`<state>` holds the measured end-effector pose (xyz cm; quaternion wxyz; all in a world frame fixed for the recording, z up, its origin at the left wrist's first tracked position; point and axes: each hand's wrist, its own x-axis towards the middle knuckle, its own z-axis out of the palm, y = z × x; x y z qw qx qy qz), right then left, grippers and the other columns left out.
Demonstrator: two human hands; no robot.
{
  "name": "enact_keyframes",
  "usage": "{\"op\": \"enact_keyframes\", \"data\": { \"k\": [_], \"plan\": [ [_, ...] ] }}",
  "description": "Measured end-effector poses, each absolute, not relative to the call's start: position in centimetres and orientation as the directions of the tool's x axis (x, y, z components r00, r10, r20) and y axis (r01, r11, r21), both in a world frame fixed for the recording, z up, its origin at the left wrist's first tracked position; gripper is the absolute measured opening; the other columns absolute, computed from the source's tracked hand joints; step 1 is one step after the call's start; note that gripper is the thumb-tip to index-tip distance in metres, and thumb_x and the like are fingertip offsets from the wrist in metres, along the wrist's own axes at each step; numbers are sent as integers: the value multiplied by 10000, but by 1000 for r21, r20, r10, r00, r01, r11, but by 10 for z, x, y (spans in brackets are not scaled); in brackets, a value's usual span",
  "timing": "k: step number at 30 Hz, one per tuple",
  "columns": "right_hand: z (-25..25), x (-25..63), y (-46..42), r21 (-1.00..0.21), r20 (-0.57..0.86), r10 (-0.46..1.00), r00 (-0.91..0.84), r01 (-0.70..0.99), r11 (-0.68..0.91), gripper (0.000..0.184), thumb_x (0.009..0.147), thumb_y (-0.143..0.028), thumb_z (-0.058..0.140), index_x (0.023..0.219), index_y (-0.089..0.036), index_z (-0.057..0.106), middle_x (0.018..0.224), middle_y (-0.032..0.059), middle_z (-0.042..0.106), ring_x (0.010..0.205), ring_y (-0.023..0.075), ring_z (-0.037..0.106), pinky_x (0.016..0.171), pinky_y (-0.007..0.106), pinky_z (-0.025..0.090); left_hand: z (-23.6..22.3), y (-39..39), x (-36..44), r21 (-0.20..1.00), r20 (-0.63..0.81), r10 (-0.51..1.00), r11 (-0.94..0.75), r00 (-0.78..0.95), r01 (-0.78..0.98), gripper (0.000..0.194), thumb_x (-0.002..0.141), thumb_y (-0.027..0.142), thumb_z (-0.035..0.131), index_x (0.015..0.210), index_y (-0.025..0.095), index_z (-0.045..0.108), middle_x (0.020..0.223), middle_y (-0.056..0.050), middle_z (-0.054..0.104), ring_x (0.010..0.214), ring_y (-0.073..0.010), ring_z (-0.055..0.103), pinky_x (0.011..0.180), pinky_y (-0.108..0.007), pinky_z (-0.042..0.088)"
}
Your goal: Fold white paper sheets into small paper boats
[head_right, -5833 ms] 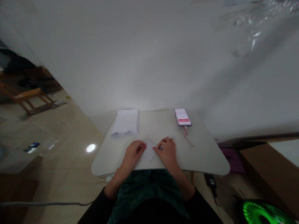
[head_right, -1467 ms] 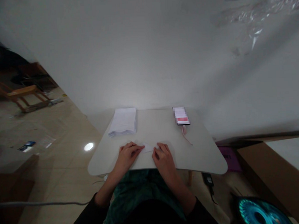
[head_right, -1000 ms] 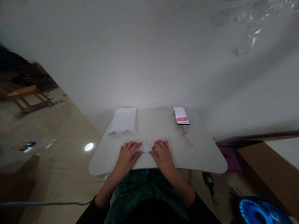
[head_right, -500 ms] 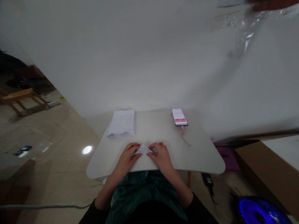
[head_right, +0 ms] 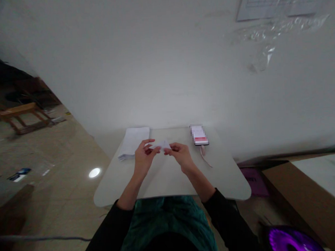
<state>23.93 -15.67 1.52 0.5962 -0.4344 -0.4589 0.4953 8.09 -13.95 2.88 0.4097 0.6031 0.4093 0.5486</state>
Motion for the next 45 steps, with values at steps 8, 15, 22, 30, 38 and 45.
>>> {"op": "enact_keyframes", "data": {
  "k": [8, 15, 22, 30, 38, 45],
  "plan": [
    [5, 238, -99, -971, 102, 992, 81, -207, 116, 331, 625, -459, 808, 788, -183, 725, 729, 34, 716, 662, 159, 632, 649, 282, 425, 17, -72, 94, 917, 398, 917, -398, -5, 19, 323, 723, 377, 760, 936, 166, 641, 616, 26, 631, 607, -143, 663, 603, -243, 490],
    [-17, 240, -85, -975, 142, 966, 217, -137, 174, 389, 587, -532, 811, 694, -177, 694, 619, -11, 630, 561, 124, 508, 544, 259, 347, -1, -61, 93, 943, 331, 938, -333, 100, 6, 380, 677, 442, 791, 905, 162, 674, 590, 16, 640, 565, -144, 646, 573, -249, 484],
    [-23, 247, -85, -977, 18, 987, 163, -206, 52, 402, 544, -521, 833, 670, -170, 681, 598, -3, 619, 536, 122, 489, 524, 257, 344, -8, -58, 94, 933, 360, 933, -360, 2, -13, 304, 745, 447, 722, 858, 165, 713, 706, -23, 698, 637, -148, 657, 654, -276, 512],
    [-20, 253, -84, -976, 80, 994, 74, -194, 93, 374, 552, -473, 842, 590, -189, 602, 568, -39, 565, 546, 106, 472, 546, 247, 350, -9, -65, 100, 913, 401, 916, -399, -11, 88, 229, 851, 386, 621, 765, 174, 598, 622, 18, 585, 583, -106, 561, 577, -224, 441],
    [-13, 250, -87, -918, 81, 993, 85, -382, 108, 337, 553, -456, 820, 638, -210, 606, 694, -20, 614, 696, 138, 562, 682, 279, 439, -18, -80, 122, 935, 339, 931, -349, 135, 65, 232, 867, 412, 613, 916, 198, 540, 830, -6, 607, 683, -110, 576, 550, -201, 428],
    [-9, 252, -86, -928, 82, 997, -4, -364, 75, 290, 584, -413, 820, 625, -196, 632, 640, -22, 575, 619, 115, 505, 620, 263, 406, -17, -83, 118, 849, 477, 872, -490, 111, 199, 201, 926, 369, 533, 814, 204, 514, 689, 31, 526, 626, -115, 504, 596, -229, 392]
  ]
}}
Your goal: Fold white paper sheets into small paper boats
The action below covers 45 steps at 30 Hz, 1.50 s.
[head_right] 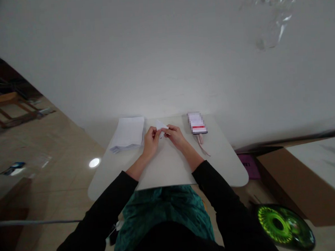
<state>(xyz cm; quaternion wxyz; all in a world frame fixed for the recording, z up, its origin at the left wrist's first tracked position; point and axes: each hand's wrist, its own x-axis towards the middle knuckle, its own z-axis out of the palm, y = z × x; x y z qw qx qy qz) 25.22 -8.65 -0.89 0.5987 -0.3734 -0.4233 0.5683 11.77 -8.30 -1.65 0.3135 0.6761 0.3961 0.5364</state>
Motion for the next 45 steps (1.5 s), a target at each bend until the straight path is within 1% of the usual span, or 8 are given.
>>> {"op": "enact_keyframes", "data": {
  "k": [5, 11, 15, 22, 31, 37, 40, 45],
  "plan": [
    [-9, 256, -88, -966, 151, 988, -40, -216, 139, 259, 631, -411, 793, 614, -196, 650, 602, -38, 530, 606, 110, 462, 625, 262, 366, -11, -84, 113, 817, 514, 856, -509, 60, 270, 216, 964, 388, 465, 932, 202, 571, 801, -5, 595, 712, -134, 551, 648, -242, 418],
    [-9, 250, -93, -965, 167, 982, -90, -221, 144, 281, 626, -416, 805, 581, -193, 640, 596, -41, 530, 599, 109, 453, 621, 268, 339, -3, -84, 109, 782, 589, 808, -560, -31, 275, 257, 963, 383, 479, 861, 186, 608, 789, -18, 579, 727, -135, 543, 666, -244, 425],
    [-8, 247, -95, -961, 185, 974, -131, -230, 152, 284, 617, -408, 823, 581, -183, 653, 618, -29, 555, 625, 115, 475, 636, 271, 351, -5, -84, 110, 796, 586, 807, -556, -75, 241, 230, 958, 396, 488, 927, 194, 592, 866, -28, 599, 776, -134, 562, 655, -229, 435],
    [-12, 241, -96, -972, 149, 972, -182, -207, 110, 316, 617, -440, 834, 588, -182, 654, 609, -28, 564, 613, 113, 484, 633, 270, 379, -6, -78, 106, 817, 562, 821, -533, -100, 219, 261, 943, 394, 507, 845, 179, 620, 723, -2, 603, 635, -120, 536, 603, -235, 410],
    [-11, 237, -99, -969, 236, 970, -65, -92, 230, 367, 676, -533, 774, 598, -181, 701, 566, -9, 561, 575, 122, 481, 597, 282, 375, -3, -77, 102, 818, 554, 828, -521, -88, 242, 294, 936, 412, 511, 799, 173, 615, 617, 33, 507, 557, -105, 453, 541, -234, 340],
    [-10, 238, -99, -963, 250, 967, 47, -91, 253, 348, 661, -513, 786, 572, -189, 699, 567, -9, 539, 576, 129, 476, 587, 288, 367, -7, -76, 103, 828, 506, 862, -496, 32, 263, 430, 924, 475, 510, 616, 177, 543, 540, 44, 425, 532, -101, 390, 539, -251, 294],
    [-14, 238, -97, -970, 214, 977, 16, -118, 215, 352, 671, -518, 775, 594, -182, 703, 562, -8, 549, 571, 128, 468, 594, 288, 361, -6, -76, 104, 840, 490, 870, -486, 46, 243, 404, 909, 477, 533, 669, 169, 635, 566, 26, 519, 545, -111, 441, 549, -251, 323],
    [-12, 242, -96, -982, 176, 984, -33, -79, 173, 391, 657, -558, 764, 608, -176, 697, 554, -10, 550, 565, 127, 453, 590, 285, 357, -7, -76, 105, 862, 479, 877, -475, 19, 177, 363, 921, 457, 528, 965, 163, 735, 739, -22, 669, 644, -140, 558, 595, -250, 398]
  ]
}}
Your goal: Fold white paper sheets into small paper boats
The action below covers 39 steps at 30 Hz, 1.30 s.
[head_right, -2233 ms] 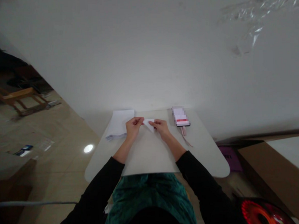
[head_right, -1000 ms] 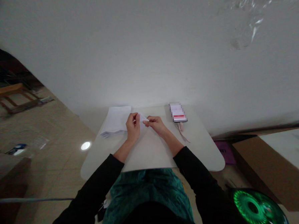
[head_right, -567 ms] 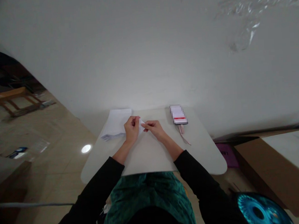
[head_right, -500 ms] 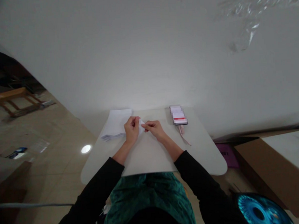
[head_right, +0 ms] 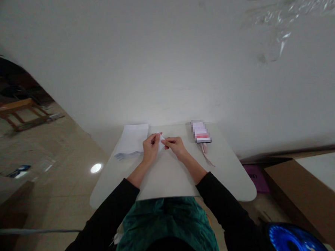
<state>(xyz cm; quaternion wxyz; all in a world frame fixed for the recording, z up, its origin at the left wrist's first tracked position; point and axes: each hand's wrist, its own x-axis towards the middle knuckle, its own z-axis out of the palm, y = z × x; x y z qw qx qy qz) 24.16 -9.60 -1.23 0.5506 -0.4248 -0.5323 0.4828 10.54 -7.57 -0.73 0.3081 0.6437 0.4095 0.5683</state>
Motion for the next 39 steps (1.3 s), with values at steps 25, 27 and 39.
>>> {"op": "enact_keyframes", "data": {
  "k": [25, 27, 39],
  "plan": [
    [-12, 239, -96, -968, 218, 943, 252, -64, 241, 440, 651, -618, 725, 610, -181, 685, 596, 15, 561, 588, 146, 492, 583, 299, 405, -10, -78, 110, 884, 401, 912, -411, 90, 222, 443, 887, 556, 539, 719, 174, 687, 512, 33, 534, 428, -105, 499, 421, -229, 362],
    [-13, 238, -96, -963, 239, 929, 283, -55, 264, 432, 668, -613, 713, 628, -183, 688, 606, 16, 565, 590, 146, 496, 586, 299, 410, -10, -78, 110, 894, 387, 919, -393, 69, 215, 429, 866, 559, 569, 741, 171, 703, 512, 28, 543, 428, -109, 519, 401, -222, 359],
    [-19, 249, -89, -974, 172, 939, 298, -92, 208, 409, 646, -569, 748, 676, -162, 716, 590, 11, 581, 570, 135, 477, 574, 288, 386, -9, -67, 107, 929, 323, 938, -339, 124, 148, 360, 806, 521, 651, 757, 166, 674, 558, 21, 564, 475, -100, 502, 464, -219, 403]
  ]
}}
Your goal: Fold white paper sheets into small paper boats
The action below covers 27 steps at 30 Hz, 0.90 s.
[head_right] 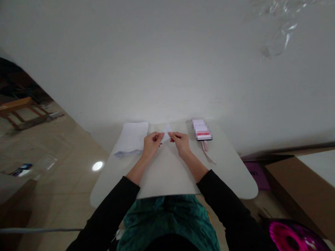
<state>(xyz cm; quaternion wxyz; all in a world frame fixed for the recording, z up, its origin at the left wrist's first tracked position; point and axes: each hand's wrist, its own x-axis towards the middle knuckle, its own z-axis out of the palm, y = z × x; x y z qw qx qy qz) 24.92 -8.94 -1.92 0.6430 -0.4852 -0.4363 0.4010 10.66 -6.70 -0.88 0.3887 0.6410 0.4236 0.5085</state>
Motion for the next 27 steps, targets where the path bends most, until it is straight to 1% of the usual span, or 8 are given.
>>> {"op": "enact_keyframes", "data": {
  "k": [2, 4, 6, 10, 14, 18, 23, 27],
  "plan": [
    [-15, 250, -92, -980, 168, 969, 181, -71, 184, 394, 623, -557, 772, 656, -167, 727, 583, 8, 581, 570, 134, 474, 575, 288, 383, -7, -65, 104, 897, 401, 913, -409, 78, 170, 312, 786, 480, 686, 811, 169, 698, 665, -3, 625, 589, -117, 556, 551, -230, 443],
    [-11, 250, -94, -983, 168, 983, 78, -58, 173, 379, 611, -546, 787, 641, -172, 734, 580, 6, 580, 571, 131, 469, 576, 287, 382, -6, -63, 104, 887, 434, 900, -436, 48, 152, 284, 785, 450, 693, 843, 173, 707, 754, -20, 659, 675, -130, 581, 605, -238, 454],
    [-8, 249, -96, -984, 165, 986, 35, -56, 166, 372, 605, -544, 794, 621, -177, 730, 573, 4, 575, 571, 130, 464, 574, 287, 383, -7, -63, 106, 897, 426, 904, -426, 31, 115, 268, 789, 437, 686, 779, 170, 698, 727, -12, 641, 666, -126, 562, 607, -239, 441],
    [-4, 247, -98, -986, 161, 987, 0, -41, 161, 390, 611, -552, 789, 543, -183, 684, 561, 2, 561, 568, 126, 451, 568, 283, 377, -9, -62, 109, 945, 326, 945, -326, -17, 11, 296, 751, 451, 715, 684, 167, 665, 605, 23, 550, 569, -104, 482, 541, -234, 383],
    [-3, 248, -98, -987, 155, 987, -30, -46, 153, 377, 606, -546, 796, 580, -179, 713, 579, 3, 573, 571, 121, 453, 563, 278, 373, -10, -63, 109, 949, 307, 952, -307, -10, -65, 312, 760, 476, 705, 786, 165, 720, 709, -8, 641, 644, -122, 538, 574, -238, 407],
    [-2, 249, -98, -987, 152, 987, -49, -48, 150, 372, 613, -541, 795, 622, -173, 739, 589, 7, 582, 569, 119, 459, 554, 272, 374, -9, -64, 110, 941, 307, 947, -317, -97, -115, 317, 758, 459, 714, 873, 165, 748, 794, -31, 678, 678, -118, 542, 589, -235, 412],
    [-4, 247, -97, -987, 161, 986, -37, -20, 160, 409, 598, -579, 791, 590, -176, 721, 577, 10, 583, 562, 123, 476, 536, 267, 385, -9, -64, 112, 957, 191, 970, -219, -153, -190, 300, 712, 435, 742, 816, 154, 741, 726, -24, 663, 616, -104, 512, 552, -234, 394],
    [-6, 248, -95, -986, 168, 986, -9, -6, 168, 405, 596, -581, 791, 614, -181, 732, 576, 6, 580, 553, 123, 473, 531, 271, 382, -9, -62, 111, 956, 214, 966, -237, -145, -173, 317, 713, 452, 735, 809, 150, 739, 707, -20, 656, 621, -111, 535, 562, -239, 416]
  ]
}}
